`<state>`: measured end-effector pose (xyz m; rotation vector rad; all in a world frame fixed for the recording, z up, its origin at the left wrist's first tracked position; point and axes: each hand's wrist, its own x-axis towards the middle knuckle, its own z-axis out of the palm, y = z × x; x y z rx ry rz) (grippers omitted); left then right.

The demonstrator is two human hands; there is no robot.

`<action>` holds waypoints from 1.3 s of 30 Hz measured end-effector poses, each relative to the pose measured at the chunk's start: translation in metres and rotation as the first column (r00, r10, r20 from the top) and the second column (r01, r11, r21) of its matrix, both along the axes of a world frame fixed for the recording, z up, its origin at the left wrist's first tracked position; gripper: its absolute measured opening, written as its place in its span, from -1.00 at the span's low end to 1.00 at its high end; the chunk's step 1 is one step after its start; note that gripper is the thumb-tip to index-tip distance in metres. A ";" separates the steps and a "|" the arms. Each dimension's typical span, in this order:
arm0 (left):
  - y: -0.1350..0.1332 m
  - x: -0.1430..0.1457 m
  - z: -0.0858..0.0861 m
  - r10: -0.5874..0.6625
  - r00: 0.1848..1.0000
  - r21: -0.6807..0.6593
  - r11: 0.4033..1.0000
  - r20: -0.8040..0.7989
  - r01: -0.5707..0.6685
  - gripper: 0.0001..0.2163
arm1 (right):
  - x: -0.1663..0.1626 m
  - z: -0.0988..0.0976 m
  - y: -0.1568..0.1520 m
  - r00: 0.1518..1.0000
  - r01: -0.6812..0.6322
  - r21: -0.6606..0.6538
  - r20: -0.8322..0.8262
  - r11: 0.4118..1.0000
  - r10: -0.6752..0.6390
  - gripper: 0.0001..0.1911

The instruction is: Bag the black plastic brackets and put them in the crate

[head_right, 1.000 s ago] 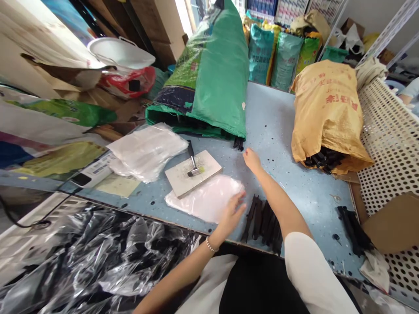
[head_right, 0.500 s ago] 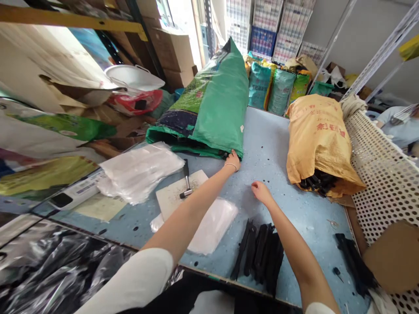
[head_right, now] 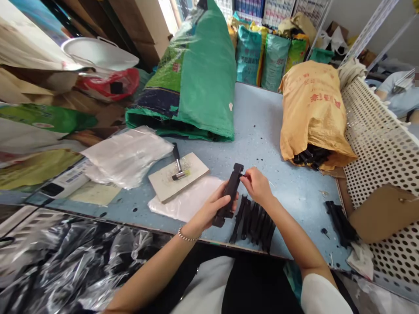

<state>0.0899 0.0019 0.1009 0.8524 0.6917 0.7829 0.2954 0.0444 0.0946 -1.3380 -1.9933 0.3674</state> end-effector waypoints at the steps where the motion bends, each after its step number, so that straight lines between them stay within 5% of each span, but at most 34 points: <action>1: -0.005 0.003 0.002 -0.002 1.000 0.013 1.000 0.017 0.001 -0.31 | 0.003 0.000 -0.007 1.000 0.011 -0.003 -0.006 1.000 -0.011 -0.63; 10: -0.028 0.016 -0.008 -0.117 0.990 0.126 0.986 0.085 0.105 -0.25 | 0.029 0.003 -0.049 0.990 -0.053 0.197 0.137 0.979 0.026 -0.53; 17: -0.035 0.012 0.006 -0.206 0.978 0.044 0.978 0.016 0.205 -0.15 | 0.049 0.017 -0.058 0.858 -0.277 0.471 0.513 0.838 -0.005 -0.65; 21: -0.038 0.010 0.012 -0.247 0.969 -0.072 0.966 -0.003 0.247 -0.17 | 0.054 0.033 -0.057 0.784 -0.408 0.385 0.612 0.828 0.102 -0.67; 23: -0.042 0.012 0.013 -0.253 0.966 -0.053 0.967 -0.046 0.251 -0.16 | 0.047 0.036 -0.060 0.854 -0.346 0.264 0.486 0.900 0.185 -0.61; 25: -0.048 0.016 0.011 -0.190 0.970 0.072 0.977 -0.153 0.203 -0.16 | 0.031 0.032 -0.066 0.980 -0.165 0.059 0.121 0.984 0.157 -0.52; 28: -0.053 0.019 0.004 0.003 0.948 0.340 0.934 -0.319 0.111 -0.16 | 0.004 0.021 -0.076 0.931 -0.008 -0.276 -0.353 0.961 -0.093 -0.39; 30: -0.050 0.018 -0.001 0.015 0.950 0.345 0.933 -0.312 0.099 -0.15 | -0.004 0.017 -0.079 0.910 -0.036 -0.369 -0.396 0.929 -0.122 -0.32; 34: -0.038 0.010 -0.006 -0.109 0.991 0.066 0.991 -0.079 0.115 -0.15 | 0.010 0.029 -0.073 0.999 -0.044 -0.190 -0.025 0.981 0.040 -0.41; 37: -0.034 0.007 -0.003 -0.142 0.990 -0.013 0.990 0.001 0.142 -0.16 | 0.027 0.047 -0.064 0.926 -0.166 0.058 0.352 0.984 0.136 -0.53; 39: -0.037 0.007 0.001 -0.178 0.984 -0.009 0.984 -0.009 0.178 -0.17 | 0.029 0.054 -0.061 0.895 -0.252 0.062 0.394 0.966 0.208 -0.56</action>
